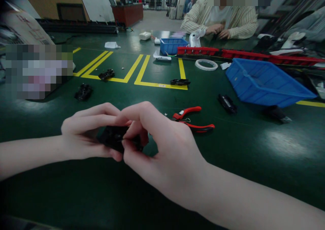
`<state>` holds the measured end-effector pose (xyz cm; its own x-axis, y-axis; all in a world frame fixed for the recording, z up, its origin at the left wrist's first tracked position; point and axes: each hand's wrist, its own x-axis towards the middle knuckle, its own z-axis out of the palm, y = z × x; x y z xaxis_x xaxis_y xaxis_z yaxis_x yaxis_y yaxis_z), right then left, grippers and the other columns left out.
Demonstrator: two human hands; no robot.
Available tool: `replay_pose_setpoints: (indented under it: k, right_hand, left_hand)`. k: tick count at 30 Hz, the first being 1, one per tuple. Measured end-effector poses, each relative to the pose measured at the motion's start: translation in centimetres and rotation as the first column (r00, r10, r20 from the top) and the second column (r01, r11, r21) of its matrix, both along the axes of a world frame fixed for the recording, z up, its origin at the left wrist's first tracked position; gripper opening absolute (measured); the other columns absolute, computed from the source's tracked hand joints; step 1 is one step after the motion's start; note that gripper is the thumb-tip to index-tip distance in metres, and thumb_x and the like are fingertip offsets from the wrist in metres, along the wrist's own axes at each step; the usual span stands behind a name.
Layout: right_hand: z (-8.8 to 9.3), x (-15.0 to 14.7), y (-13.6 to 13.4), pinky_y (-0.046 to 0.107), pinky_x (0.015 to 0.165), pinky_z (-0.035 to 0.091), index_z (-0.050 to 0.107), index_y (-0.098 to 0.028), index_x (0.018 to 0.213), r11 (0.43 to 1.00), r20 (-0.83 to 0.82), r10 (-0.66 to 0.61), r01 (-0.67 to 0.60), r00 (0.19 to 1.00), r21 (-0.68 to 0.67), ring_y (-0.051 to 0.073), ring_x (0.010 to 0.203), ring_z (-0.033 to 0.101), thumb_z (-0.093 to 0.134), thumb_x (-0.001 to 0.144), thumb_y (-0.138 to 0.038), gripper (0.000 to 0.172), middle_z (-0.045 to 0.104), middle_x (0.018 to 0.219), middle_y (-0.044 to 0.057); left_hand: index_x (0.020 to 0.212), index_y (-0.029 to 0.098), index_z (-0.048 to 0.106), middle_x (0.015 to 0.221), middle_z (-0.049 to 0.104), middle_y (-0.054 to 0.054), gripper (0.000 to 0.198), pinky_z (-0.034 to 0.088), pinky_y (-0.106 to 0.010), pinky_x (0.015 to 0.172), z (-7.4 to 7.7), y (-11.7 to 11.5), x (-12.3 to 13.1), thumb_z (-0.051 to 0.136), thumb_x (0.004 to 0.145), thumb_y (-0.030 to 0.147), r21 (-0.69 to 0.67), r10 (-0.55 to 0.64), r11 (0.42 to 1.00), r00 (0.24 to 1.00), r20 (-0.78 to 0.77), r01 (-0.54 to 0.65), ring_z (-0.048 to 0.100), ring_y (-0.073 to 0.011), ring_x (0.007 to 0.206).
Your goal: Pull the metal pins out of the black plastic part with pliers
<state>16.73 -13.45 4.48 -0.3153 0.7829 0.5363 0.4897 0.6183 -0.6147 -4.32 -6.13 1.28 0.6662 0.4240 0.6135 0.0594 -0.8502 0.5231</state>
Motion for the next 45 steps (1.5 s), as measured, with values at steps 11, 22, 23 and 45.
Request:
replay_pose_setpoints:
  k: [11,22,23,45]
  right_hand:
    - [-1.3,-0.4,0.1,0.026,0.064,0.059,0.057,-0.022,0.104,0.998,0.017,-0.033,0.032,0.999,0.059,0.014,0.072,0.069,0.067,0.082,-0.008,0.029,0.069,0.084,-0.002]
    - [-2.7,0.2,1.9,0.03,0.072,0.059,0.056,-0.022,0.106,0.991,-0.126,-0.005,-0.013,0.992,-0.135,0.015,0.079,0.071,0.07,0.084,-0.015,0.027,0.072,0.091,-0.001]
    - [-2.6,0.5,2.1,0.031,0.071,0.059,0.056,-0.022,0.108,0.99,-0.11,-0.011,-0.004,0.994,-0.141,0.016,0.079,0.071,0.071,0.084,-0.018,0.029,0.072,0.094,0.0]
    - [-5.0,13.0,5.3,0.051,0.091,0.054,0.054,-0.019,0.133,0.989,0.637,-0.14,0.14,0.758,0.051,0.032,0.111,0.063,0.058,0.09,-0.055,0.056,0.06,0.125,0.016]
  left_hand:
    - [0.125,0.025,0.066,0.104,0.068,-0.006,0.04,0.058,-0.028,0.076,-0.8,0.4,0.2,0.075,0.087,0.033,0.086,-0.005,0.996,1.0,-0.014,0.006,0.066,-0.0179,0.091]
    - [0.104,0.02,0.068,0.099,0.065,-0.004,0.031,0.055,-0.028,0.076,-0.3,0.9,0.5,0.08,0.082,0.038,-0.001,0.116,0.993,0.989,-0.088,-0.117,0.064,-0.0169,0.088]
    - [0.104,0.02,0.068,0.099,0.065,-0.003,0.031,0.054,-0.028,0.077,-0.3,1.0,0.5,0.08,0.081,0.037,-0.001,0.121,0.993,0.988,-0.095,-0.122,0.063,-0.0165,0.089]
    - [0.104,0.02,0.064,0.109,0.076,0.0,0.023,0.044,-0.035,0.087,-1.4,3.3,-0.4,0.059,0.099,0.042,0.548,0.365,0.827,0.86,-0.358,-0.123,0.072,-0.0176,0.09]
